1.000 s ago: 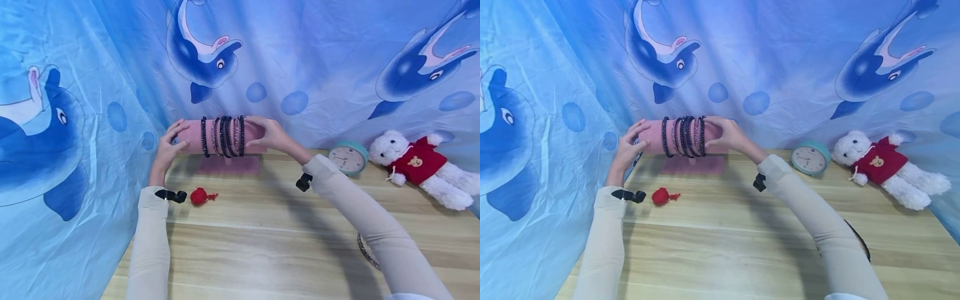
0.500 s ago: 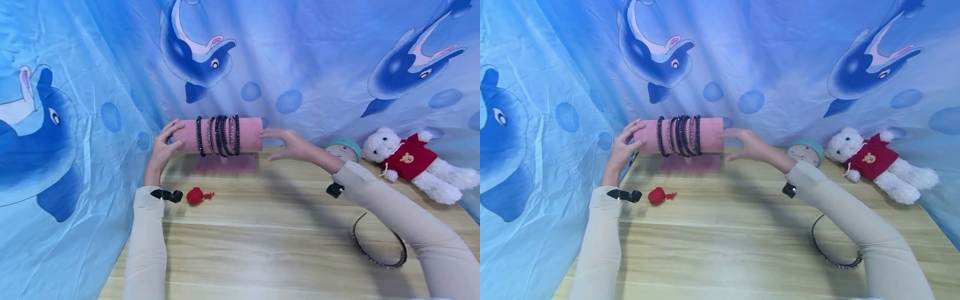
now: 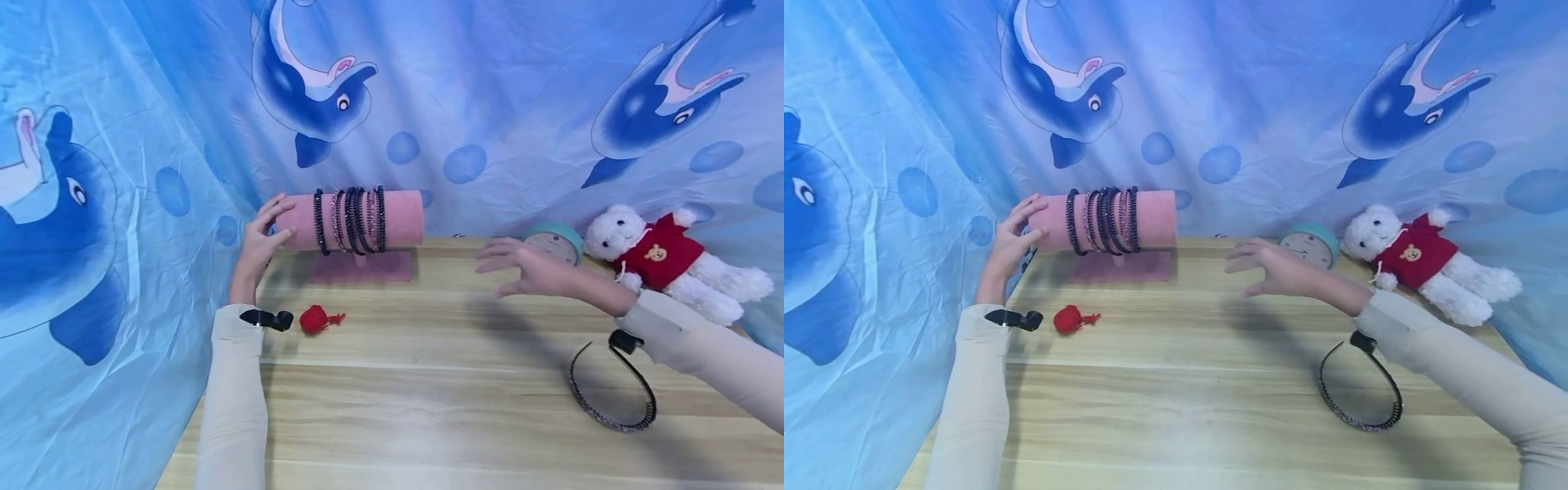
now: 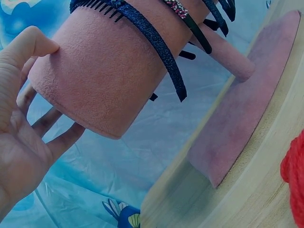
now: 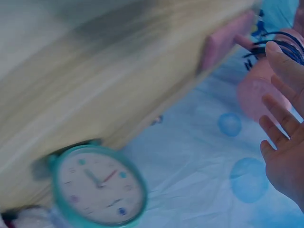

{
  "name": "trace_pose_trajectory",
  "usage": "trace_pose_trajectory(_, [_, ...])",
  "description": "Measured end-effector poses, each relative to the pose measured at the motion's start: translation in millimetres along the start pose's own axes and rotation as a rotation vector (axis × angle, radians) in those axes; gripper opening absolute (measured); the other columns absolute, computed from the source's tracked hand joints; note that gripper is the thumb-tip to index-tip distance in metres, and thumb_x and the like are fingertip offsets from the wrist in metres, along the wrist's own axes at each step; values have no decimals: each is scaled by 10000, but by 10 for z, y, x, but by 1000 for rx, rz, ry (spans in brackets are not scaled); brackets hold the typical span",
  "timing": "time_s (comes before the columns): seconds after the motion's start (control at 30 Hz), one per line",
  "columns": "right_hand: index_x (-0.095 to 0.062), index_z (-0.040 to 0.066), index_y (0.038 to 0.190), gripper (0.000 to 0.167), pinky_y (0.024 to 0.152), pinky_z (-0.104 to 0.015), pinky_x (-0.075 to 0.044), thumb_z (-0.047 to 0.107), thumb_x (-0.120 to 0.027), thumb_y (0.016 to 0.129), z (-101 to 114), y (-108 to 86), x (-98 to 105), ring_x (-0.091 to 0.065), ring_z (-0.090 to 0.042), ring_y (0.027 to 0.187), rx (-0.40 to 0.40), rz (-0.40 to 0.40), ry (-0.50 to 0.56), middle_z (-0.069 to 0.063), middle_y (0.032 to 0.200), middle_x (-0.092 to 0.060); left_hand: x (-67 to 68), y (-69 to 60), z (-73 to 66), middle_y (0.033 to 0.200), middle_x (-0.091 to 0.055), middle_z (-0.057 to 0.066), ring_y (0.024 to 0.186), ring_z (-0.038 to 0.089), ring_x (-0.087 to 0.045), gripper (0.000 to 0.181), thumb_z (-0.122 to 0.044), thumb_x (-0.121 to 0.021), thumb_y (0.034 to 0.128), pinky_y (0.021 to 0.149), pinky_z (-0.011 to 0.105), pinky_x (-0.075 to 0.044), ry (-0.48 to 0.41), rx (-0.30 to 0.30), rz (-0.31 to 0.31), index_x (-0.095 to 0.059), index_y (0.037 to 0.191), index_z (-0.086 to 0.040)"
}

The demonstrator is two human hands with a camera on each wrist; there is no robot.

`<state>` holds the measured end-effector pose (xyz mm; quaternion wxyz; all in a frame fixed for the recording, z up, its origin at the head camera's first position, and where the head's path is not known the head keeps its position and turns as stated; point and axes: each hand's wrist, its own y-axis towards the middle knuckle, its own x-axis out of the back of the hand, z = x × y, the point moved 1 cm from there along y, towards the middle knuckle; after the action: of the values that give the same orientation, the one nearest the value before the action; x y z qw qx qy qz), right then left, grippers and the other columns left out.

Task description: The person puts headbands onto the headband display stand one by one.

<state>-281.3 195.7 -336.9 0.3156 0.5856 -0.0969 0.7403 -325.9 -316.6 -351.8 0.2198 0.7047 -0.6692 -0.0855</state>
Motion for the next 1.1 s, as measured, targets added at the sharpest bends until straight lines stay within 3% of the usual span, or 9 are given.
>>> trace_pose_trajectory(0.17, [-770, 100, 1178, 446, 1033, -659, -443, 177, -894, 757, -42, -316, -40, -510, -469, 1307, -8, 71, -13, -155, 1330, -669, -1, 5, 6, 1638, -350, 133, 1492, 236, -333, 486, 66, -671, 893, 1094, 185, -375, -15, 3, 0, -594, 1372, 57])
trace_pose_trajectory(0.3, [-796, 153, 1135, 426, 991, -597, -497, 200, -912, 727, -70, -535, -82, -556, -387, 1251, 4, 115, -35, -85, 1261, -699, 0, 6, 10, 1642, -346, 128, 1495, 234, -329, 487, 69, -666, 893, 1128, 260, -364, -14, 2, 1, -596, 1375, 48])
trace_pose_trajectory(0.5, [-813, 234, 1089, 429, 889, -472, -551, 190, -939, 682, -146, -798, -162, -594, -266, 1124, 83, 136, -60, -15, 1161, -713, 1, 4, 5, 1636, -357, 126, 1476, 232, -353, 485, 66, -666, 888, 1051, 155, -402, -6, -2, -1, -611, 1369, 29])
trace_pose_trajectory(0.77, [-816, 202, 1076, 450, 854, -374, -554, 137, -941, 648, -259, -1079, -318, -605, -226, 1045, 150, 173, 11, -24, 1104, -719, -12, 22, -2, 1642, -358, 88, 1486, 222, -345, 484, 43, -664, 900, 1165, 396, -342, 17, 24, 3, -611, 1381, 6])
trace_pose_trajectory(0.9, [-804, 249, 1103, 504, 834, -342, -557, 139, -940, 630, -276, -1212, -397, -611, -224, 1039, 176, 201, 55, -15, 1111, -726, -13, 29, -4, 1641, -364, 77, 1472, 222, -365, 481, 26, -672, 907, 1114, 301, -383, 28, 27, 2, -615, 1383, -8])
trace_pose_trajectory(1.1, [-813, 268, 1056, 483, 778, -290, -544, 57, -919, 636, -286, -1393, -494, -608, -182, 1006, 118, 226, 127, -9, 1085, -722, -3, 12, 5, 1636, -368, 96, 1454, 226, -382, 472, 26, -673, 907, 1010, 157, -414, 29, 8, 1, -617, 1375, 5])
